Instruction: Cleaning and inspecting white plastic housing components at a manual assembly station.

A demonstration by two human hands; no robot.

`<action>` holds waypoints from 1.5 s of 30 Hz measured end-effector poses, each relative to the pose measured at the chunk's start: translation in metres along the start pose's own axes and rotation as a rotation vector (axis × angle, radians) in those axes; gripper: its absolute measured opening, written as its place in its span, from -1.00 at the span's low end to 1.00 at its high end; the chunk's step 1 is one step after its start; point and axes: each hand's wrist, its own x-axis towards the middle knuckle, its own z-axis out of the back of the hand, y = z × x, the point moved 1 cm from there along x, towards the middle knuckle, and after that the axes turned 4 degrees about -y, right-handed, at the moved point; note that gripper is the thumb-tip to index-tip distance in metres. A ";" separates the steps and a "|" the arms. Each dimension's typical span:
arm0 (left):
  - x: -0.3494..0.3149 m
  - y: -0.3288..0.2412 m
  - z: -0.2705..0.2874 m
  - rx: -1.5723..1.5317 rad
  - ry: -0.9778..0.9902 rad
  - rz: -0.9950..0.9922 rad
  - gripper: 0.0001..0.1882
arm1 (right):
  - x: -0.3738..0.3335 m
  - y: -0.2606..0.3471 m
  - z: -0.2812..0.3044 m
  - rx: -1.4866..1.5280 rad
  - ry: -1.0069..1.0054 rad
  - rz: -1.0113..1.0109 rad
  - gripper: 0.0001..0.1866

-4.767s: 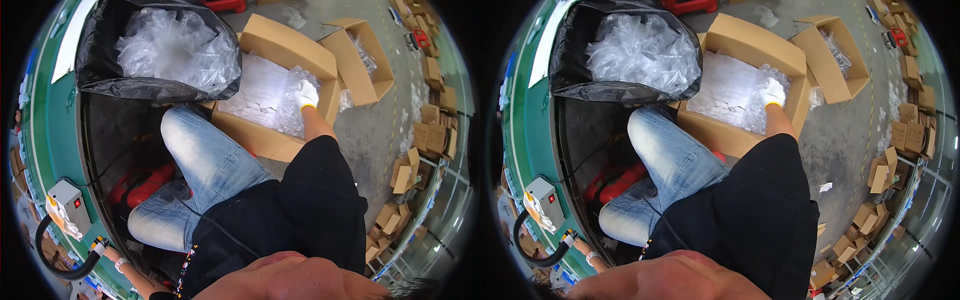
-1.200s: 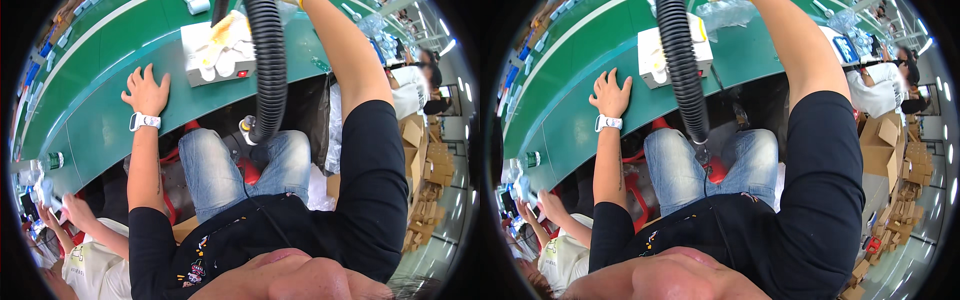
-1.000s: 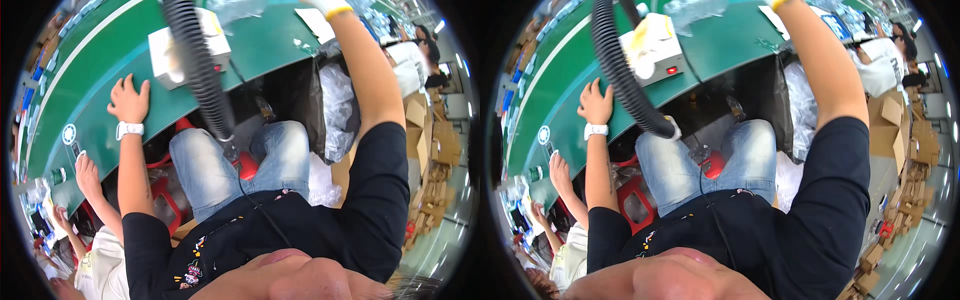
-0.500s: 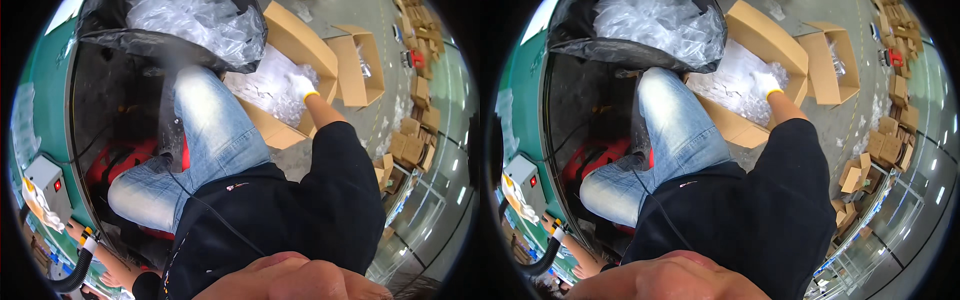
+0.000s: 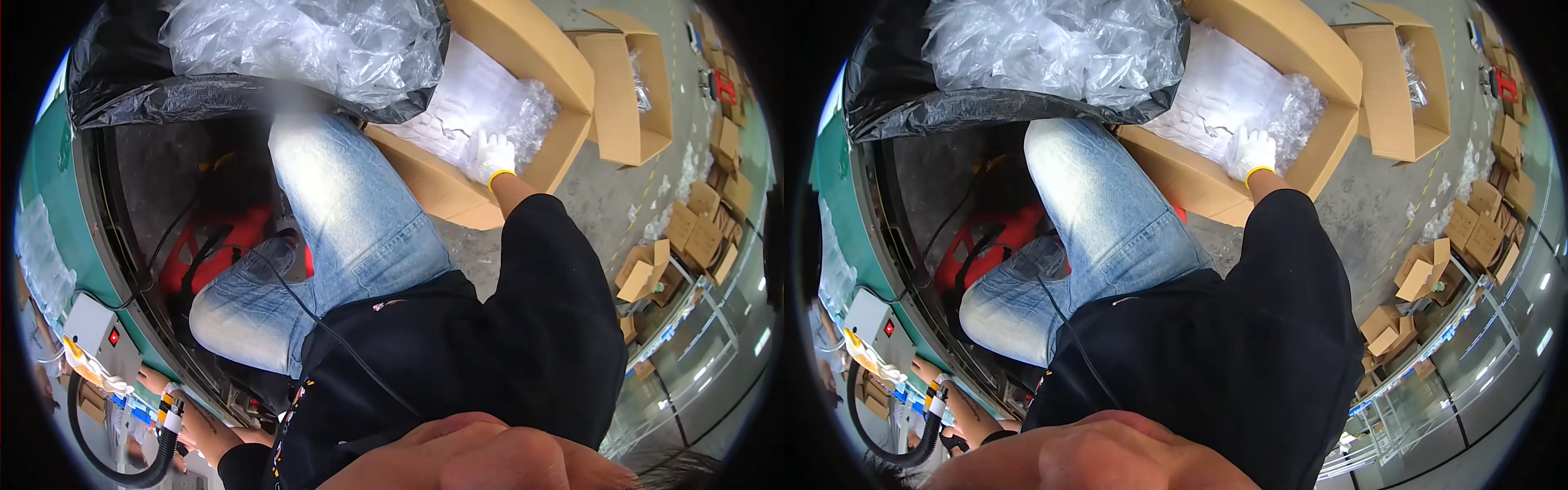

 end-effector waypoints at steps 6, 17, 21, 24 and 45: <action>0.022 0.023 -0.011 0.030 -0.061 -0.281 -0.35 | 0.019 -0.012 -0.030 0.052 -0.220 -0.050 -0.30; -0.012 0.005 -0.033 -0.380 0.016 0.023 -0.60 | -0.016 0.008 0.152 0.353 -0.359 -0.082 -0.45; -0.037 -0.074 -0.010 -0.173 -0.184 0.062 -0.47 | -0.058 0.033 0.244 0.535 -0.598 0.020 -0.26; -0.047 -0.089 0.012 -0.124 -0.452 -0.035 -0.43 | -0.077 0.065 0.317 0.801 -0.665 0.315 -0.21; -0.061 -0.108 0.032 -0.133 -0.205 0.272 -0.33 | -0.238 0.542 0.644 -0.024 -0.825 1.513 -0.15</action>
